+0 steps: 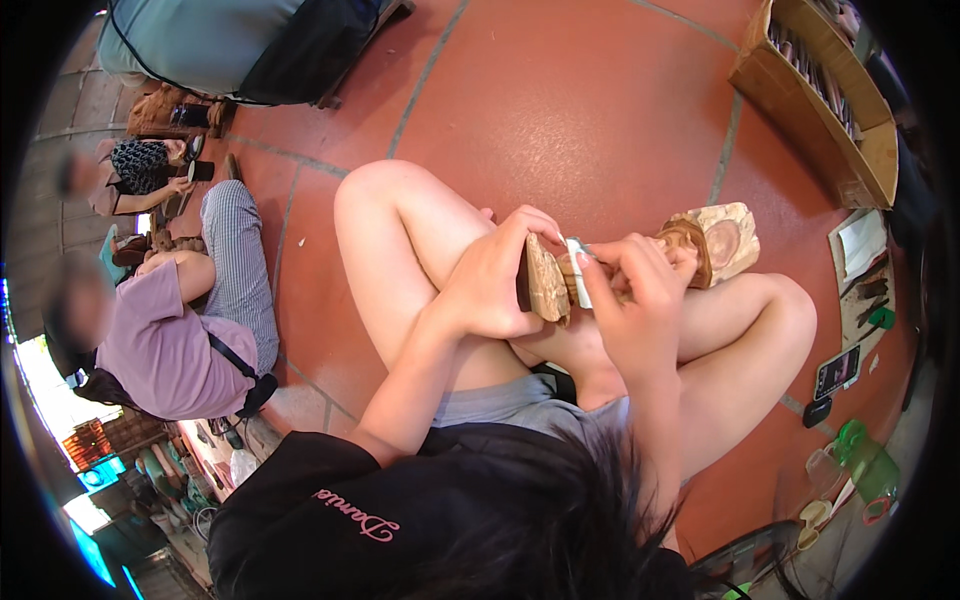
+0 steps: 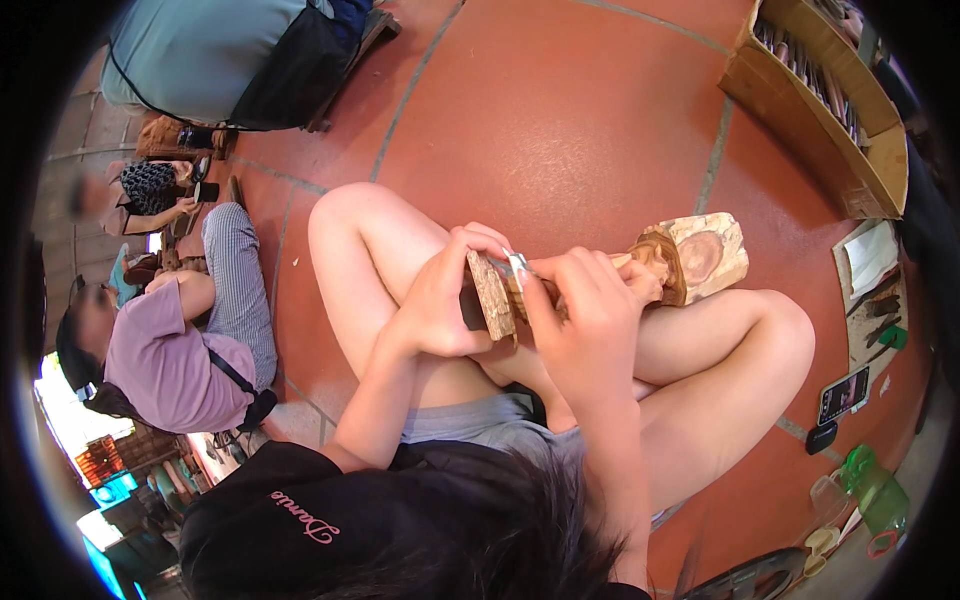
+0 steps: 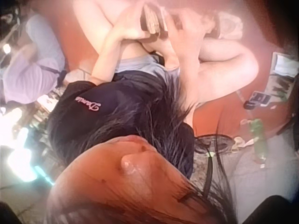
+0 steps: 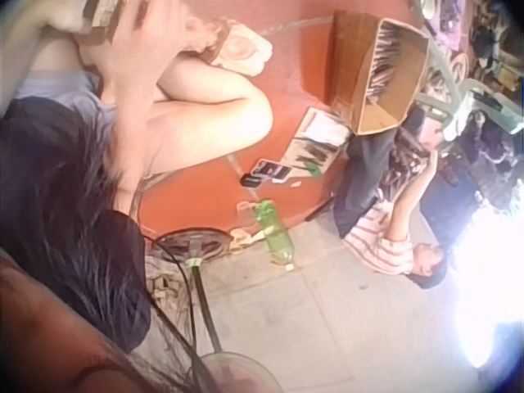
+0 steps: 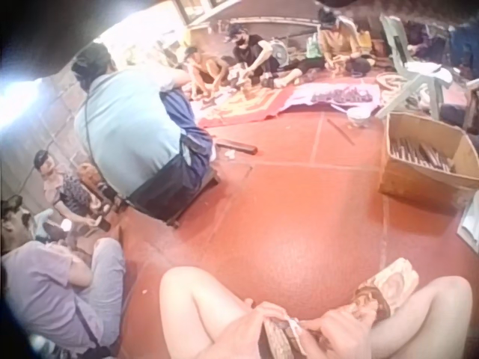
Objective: The person sits on the floor and carves a small wooden object using a chisel and a small hammer. They repeatedly strike the chisel to shape the wood, occasionally rotating the piece to access different sides.
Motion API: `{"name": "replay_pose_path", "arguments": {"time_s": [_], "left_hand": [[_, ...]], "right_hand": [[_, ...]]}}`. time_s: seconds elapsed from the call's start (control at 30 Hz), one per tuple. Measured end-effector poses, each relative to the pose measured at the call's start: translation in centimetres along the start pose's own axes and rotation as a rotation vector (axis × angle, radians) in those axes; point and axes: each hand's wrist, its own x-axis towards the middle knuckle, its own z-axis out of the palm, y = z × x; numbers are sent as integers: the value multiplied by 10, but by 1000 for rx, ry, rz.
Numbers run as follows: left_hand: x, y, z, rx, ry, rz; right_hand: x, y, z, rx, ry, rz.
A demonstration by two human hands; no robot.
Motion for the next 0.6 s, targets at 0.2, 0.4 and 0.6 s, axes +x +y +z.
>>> {"name": "replay_pose_path", "arguments": {"time_s": [0.2,0.4,0.6], "left_hand": [[3,-5,1,-93,56,-31],[7,-7,2,-208,56,-38],[8,-8,-2,-203,53,-121]], "right_hand": [[-4,2,9,-9,-26,-71],[0,-4,5,-71,70,-122],[-2,-7,-2,-147,65,-155]]}}
